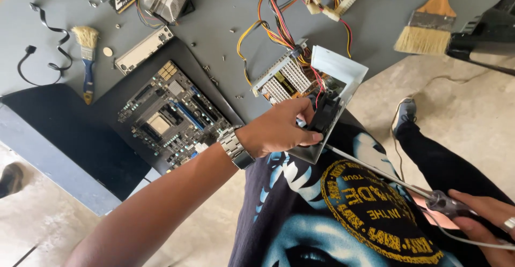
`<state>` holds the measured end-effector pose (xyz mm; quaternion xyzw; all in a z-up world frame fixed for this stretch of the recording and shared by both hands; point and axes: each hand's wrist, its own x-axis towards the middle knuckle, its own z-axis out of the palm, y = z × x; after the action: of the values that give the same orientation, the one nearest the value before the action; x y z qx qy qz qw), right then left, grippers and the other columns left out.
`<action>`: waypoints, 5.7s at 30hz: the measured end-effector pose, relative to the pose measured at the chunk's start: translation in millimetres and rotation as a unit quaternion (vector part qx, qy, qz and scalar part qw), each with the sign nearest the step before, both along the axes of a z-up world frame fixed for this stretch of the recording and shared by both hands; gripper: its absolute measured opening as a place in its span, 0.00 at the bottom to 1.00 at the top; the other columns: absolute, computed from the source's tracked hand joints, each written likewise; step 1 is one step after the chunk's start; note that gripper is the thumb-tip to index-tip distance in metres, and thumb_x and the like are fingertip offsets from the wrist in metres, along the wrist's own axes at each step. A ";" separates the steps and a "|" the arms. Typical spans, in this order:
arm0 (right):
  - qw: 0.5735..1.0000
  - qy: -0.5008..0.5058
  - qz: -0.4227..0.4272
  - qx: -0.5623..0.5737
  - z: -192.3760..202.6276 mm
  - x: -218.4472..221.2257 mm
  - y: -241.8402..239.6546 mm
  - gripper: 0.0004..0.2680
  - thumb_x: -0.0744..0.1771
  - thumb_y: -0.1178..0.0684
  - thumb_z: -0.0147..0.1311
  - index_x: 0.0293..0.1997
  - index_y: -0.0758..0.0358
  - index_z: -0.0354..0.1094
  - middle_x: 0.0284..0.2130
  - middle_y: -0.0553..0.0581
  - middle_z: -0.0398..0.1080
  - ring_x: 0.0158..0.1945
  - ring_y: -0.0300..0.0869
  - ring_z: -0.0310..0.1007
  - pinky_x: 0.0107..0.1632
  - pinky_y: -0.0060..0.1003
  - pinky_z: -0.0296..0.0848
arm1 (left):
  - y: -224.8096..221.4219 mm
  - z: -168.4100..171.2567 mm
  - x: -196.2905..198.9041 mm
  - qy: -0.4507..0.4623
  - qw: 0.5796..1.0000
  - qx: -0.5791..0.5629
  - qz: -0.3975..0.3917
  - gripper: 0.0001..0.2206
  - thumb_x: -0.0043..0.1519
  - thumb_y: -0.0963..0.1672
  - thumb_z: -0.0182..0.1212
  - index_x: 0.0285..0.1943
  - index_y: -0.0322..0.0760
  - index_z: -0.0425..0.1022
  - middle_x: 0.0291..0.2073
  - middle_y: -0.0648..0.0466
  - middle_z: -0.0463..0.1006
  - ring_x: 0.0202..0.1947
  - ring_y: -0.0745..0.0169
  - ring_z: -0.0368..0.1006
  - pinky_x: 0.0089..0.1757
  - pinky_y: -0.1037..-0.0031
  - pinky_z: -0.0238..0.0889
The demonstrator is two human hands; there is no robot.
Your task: Disassembling a computer power supply unit using a screwdriver on a repair bench
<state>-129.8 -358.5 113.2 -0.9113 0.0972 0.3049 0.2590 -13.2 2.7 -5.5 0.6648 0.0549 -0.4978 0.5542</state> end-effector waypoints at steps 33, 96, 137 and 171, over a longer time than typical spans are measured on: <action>0.910 -0.133 0.387 -0.064 -23.9 10.6 -35.9 0.25 0.57 0.38 0.52 0.58 0.55 0.64 0.54 0.62 0.66 0.51 0.50 0.70 0.57 0.40 0.69 | -2.9 17.5 -4.6 0.032 0.998 0.063 0.003 0.10 0.47 0.48 0.62 0.30 0.46 0.66 0.40 0.58 0.70 0.38 0.65 0.65 0.38 0.74 0.58; 0.914 0.029 0.244 0.324 -162.5 233.8 163.6 0.21 0.63 0.44 0.56 0.54 0.73 0.66 0.46 0.71 0.68 0.48 0.58 0.70 0.49 0.49 0.72 | 65.6 -45.1 -1.0 -0.050 0.986 0.129 0.095 0.28 0.48 0.59 0.59 0.48 0.41 0.77 0.46 0.46 0.79 0.54 0.48 0.71 0.55 0.61 0.62; 0.925 0.104 0.099 0.351 -144.6 184.1 159.9 0.22 0.64 0.47 0.54 0.65 0.59 0.59 0.50 0.65 0.69 0.55 0.48 0.66 0.58 0.48 0.63 | 43.0 -82.0 44.9 -0.113 0.981 -0.100 0.118 0.39 0.52 0.64 0.49 0.58 0.30 0.71 0.44 0.45 0.73 0.42 0.54 0.67 0.30 0.74 0.55; 0.932 -0.004 0.074 0.356 -156.9 156.5 138.3 0.23 0.63 0.49 0.57 0.64 0.65 0.60 0.49 0.65 0.71 0.53 0.42 0.66 0.55 0.44 0.66 | 42.0 -12.8 -0.6 -0.185 0.979 0.009 0.087 0.31 0.51 0.54 0.65 0.66 0.58 0.64 0.57 0.56 0.74 0.58 0.53 0.69 0.54 0.67 0.65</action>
<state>26.7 -220.1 -43.8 -0.7651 -0.0863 0.3339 0.5437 -13.9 44.7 -18.3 0.7427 0.0135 -0.3157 0.5904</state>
